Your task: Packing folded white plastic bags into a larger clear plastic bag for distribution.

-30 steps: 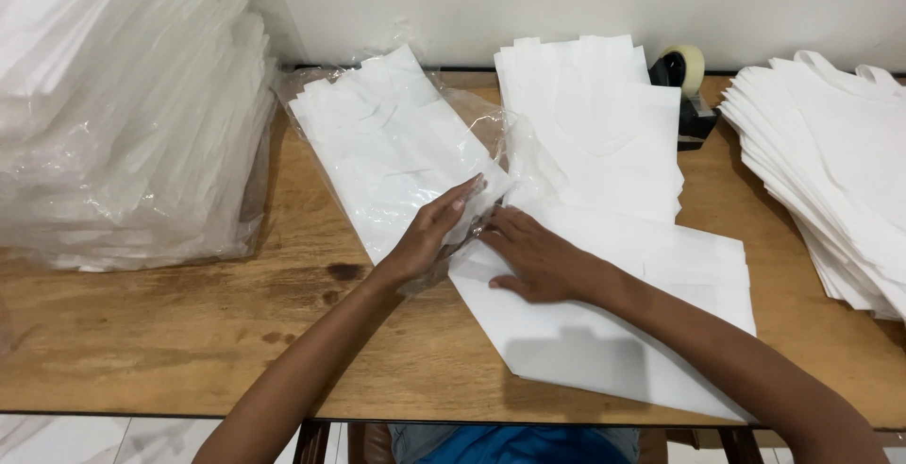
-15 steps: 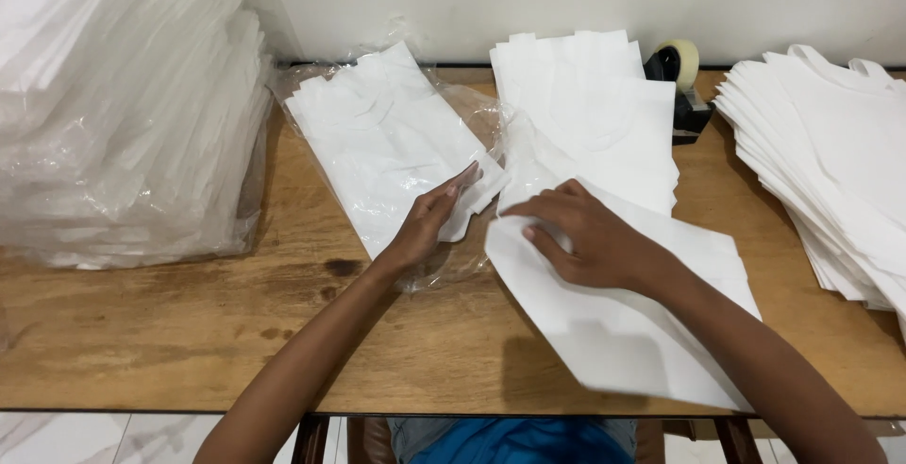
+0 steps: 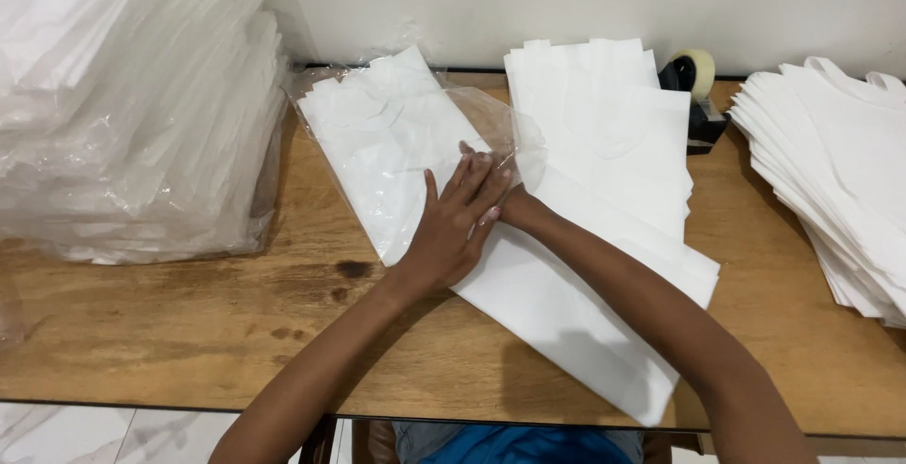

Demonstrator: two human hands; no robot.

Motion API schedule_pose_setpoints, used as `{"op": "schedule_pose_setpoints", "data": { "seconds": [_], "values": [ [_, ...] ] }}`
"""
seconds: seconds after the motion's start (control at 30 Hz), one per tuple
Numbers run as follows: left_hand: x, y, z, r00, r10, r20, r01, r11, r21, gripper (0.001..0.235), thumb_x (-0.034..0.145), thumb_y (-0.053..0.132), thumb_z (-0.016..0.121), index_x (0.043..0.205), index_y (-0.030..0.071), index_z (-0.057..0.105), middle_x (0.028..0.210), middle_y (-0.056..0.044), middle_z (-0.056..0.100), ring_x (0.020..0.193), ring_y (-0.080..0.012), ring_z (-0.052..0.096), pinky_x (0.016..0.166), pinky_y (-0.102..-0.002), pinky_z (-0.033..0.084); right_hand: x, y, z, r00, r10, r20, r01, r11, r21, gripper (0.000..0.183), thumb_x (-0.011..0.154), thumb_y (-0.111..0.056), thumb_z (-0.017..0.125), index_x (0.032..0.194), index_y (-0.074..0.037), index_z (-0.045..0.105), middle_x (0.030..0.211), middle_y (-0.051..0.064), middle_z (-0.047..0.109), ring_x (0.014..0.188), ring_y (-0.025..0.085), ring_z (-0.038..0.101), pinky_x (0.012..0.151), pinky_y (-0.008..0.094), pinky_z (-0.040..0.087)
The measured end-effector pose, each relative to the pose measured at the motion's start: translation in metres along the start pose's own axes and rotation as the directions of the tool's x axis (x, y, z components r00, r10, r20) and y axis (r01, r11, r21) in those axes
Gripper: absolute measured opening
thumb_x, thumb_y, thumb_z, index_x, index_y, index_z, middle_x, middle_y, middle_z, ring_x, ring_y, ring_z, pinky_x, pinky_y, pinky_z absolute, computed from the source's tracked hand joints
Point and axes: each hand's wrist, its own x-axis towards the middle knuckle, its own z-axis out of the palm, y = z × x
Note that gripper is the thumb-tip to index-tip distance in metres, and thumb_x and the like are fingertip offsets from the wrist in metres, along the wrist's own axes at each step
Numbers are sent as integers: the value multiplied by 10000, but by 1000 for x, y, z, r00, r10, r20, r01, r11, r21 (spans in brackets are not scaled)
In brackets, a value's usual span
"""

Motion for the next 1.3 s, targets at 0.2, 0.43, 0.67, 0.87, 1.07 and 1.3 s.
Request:
{"op": "schedule_pose_setpoints", "data": {
  "seconds": [0.2,0.43,0.67,0.87,1.07,1.3],
  "values": [
    [0,-17,28,982,132,-133,-127,991,49,447,1067,223,385,1510,191,439,1500,-195,448,1459,-447,266,1136,-727,79,63,-37,40,913,335,-232,-347,938,-13,467,1081,-159,382,1531,-85,279,1348,107,583,1335,193,500,1190,252,220],
    [-4,-11,22,989,124,-82,-127,991,-32,470,1060,261,330,1521,208,407,1515,-195,446,1458,-452,298,1109,-773,86,110,-34,6,990,80,115,-97,985,145,337,976,-191,424,1265,-224,592,1039,67,541,1026,260,530,922,439,364],
    [-9,-7,18,993,100,-68,-108,987,-123,466,1074,282,303,1520,189,400,1529,-197,428,1463,-450,293,1116,-773,31,113,-41,6,989,-106,-102,127,965,231,444,943,-34,412,1298,-178,638,1194,174,520,1099,332,481,960,416,342],
    [-8,-1,10,994,83,-74,-96,977,-193,461,1081,278,287,1518,185,402,1532,-192,428,1465,-438,306,1134,-749,-11,99,-72,-31,985,-57,162,40,994,106,567,968,-378,377,1424,-76,526,1395,235,509,1359,371,443,1096,493,347],
    [-10,-5,15,985,147,-85,-158,976,-150,460,1084,292,286,1510,179,415,1543,-203,408,1479,-443,277,1132,-754,-31,117,-83,-22,969,-11,247,-22,991,131,630,963,-358,343,1522,-69,381,1517,264,346,1453,405,287,1154,534,169],
    [-14,-8,14,987,142,-74,-152,978,-144,454,1074,278,299,1487,164,449,1523,-208,431,1472,-442,296,1121,-775,-3,112,-82,-23,986,-60,157,24,975,220,562,1027,-435,354,1420,-33,370,1378,205,516,1388,340,445,1224,513,118]
  ]
}}
